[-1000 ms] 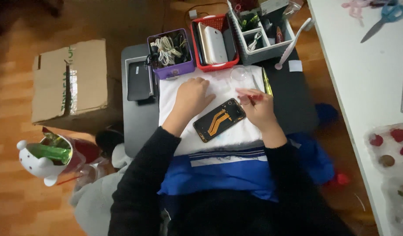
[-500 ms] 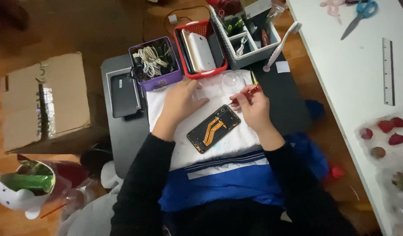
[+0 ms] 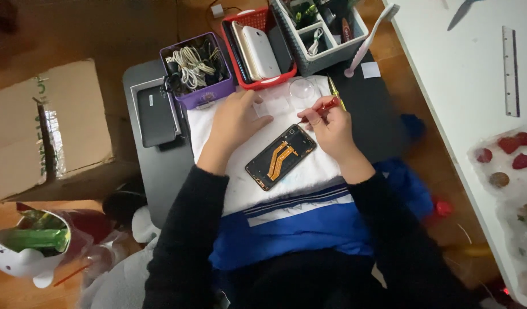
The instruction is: Disassembling a smartphone by removing the back cover and unscrewing internal components with a precision screwdriver.
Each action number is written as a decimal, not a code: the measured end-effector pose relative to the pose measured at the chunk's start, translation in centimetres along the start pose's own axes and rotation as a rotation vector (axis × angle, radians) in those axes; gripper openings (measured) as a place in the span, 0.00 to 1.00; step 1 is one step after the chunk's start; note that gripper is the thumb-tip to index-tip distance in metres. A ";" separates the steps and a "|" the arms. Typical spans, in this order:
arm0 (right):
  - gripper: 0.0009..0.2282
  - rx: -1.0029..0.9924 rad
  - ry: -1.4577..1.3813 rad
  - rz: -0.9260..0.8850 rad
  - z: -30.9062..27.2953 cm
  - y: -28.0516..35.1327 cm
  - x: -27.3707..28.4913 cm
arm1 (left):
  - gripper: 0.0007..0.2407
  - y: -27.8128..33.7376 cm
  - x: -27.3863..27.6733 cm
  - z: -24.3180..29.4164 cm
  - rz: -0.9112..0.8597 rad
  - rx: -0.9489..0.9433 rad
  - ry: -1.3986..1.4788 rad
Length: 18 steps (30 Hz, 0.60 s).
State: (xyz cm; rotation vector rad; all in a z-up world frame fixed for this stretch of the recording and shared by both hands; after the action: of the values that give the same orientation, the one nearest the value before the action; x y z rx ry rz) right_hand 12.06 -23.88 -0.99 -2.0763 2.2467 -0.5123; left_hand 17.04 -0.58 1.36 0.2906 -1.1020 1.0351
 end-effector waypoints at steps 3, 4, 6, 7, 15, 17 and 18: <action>0.08 0.152 0.191 0.023 -0.2 -0.1 -0.6 | 0.17 0.0 -0.2 -0.2 0.027 -0.032 -0.005; 0.08 0.156 0.190 0.023 -0.5 0.0 -0.6 | 0.17 0.0 -0.1 -0.2 0.029 -0.033 -0.008; 0.07 0.198 0.228 -0.020 -1.0 0.5 -0.8 | 0.17 0.2 -0.3 -0.4 0.012 -0.013 0.017; 0.07 0.192 0.227 -0.019 -0.9 0.6 -0.8 | 0.17 0.2 -0.2 -0.4 0.007 -0.012 0.019; 0.09 0.143 0.144 -0.002 -1.5 0.5 -0.6 | 0.17 0.2 -0.2 -0.1 0.003 -0.002 0.026; 0.08 0.150 0.136 0.001 -1.2 0.4 -0.6 | 0.17 0.2 -0.2 -0.1 0.003 -0.005 0.028; 0.08 0.156 0.125 -0.002 -1.0 0.4 -0.7 | 0.17 0.3 -0.2 -0.1 0.004 -0.001 0.028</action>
State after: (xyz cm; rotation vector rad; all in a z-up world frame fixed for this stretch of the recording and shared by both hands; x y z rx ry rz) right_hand 11.48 -23.02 -0.32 -2.0236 2.1883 -0.8109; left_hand 16.84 -0.51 1.06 0.2724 -1.0782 1.0393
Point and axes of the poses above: each hand's wrist, its own y-axis away from the middle knuckle, its own x-axis out of the back of the hand, z = x × y, the point moved 3 cm from there along -y, towards the middle knuckle, and after that the axes turned 10 degrees about -x, right-handed, at the moved point
